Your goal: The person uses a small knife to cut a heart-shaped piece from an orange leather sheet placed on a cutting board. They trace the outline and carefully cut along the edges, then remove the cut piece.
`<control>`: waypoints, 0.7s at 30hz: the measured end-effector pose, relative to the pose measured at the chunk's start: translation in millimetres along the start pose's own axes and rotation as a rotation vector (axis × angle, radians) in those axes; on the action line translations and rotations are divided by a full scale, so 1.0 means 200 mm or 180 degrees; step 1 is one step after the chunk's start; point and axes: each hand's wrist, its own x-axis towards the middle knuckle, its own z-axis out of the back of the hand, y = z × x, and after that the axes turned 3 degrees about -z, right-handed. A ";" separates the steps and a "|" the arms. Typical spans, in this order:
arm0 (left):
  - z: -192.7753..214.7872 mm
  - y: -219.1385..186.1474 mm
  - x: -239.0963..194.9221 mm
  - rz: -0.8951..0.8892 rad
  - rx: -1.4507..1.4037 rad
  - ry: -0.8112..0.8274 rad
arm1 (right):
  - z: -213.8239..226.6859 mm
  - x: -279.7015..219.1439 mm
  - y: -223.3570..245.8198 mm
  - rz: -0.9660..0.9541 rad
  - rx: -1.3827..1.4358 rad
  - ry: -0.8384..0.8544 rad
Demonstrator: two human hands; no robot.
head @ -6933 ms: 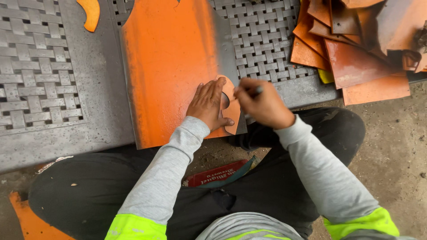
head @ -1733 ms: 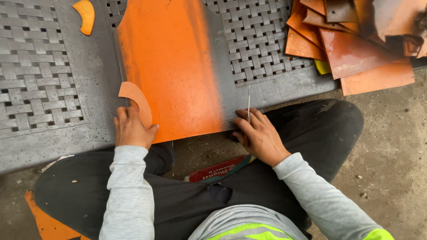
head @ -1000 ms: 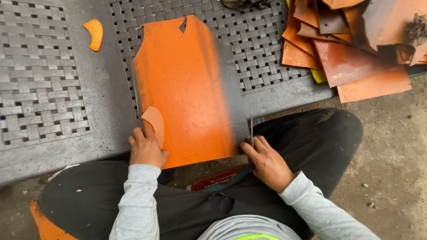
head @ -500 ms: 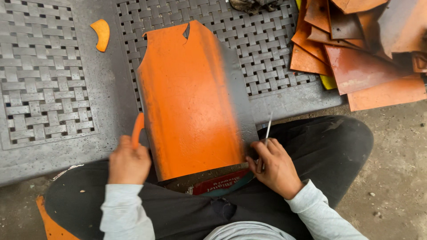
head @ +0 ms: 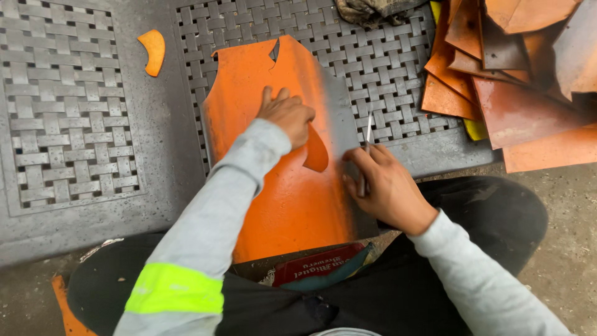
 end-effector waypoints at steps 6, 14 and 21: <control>-0.13 0.08 0.11 -0.0357 -0.0194 -0.1334 | -0.10 0.19 -0.11 0.0468 -0.0008 -0.0224; -0.28 0.36 -0.28 -0.0115 -0.0268 -0.1044 | -0.27 0.20 -0.14 0.0118 0.0119 -0.0096; -0.27 0.37 -0.19 -0.0123 -0.0319 -0.0778 | -0.30 0.27 -0.15 0.0102 -0.0100 -0.0087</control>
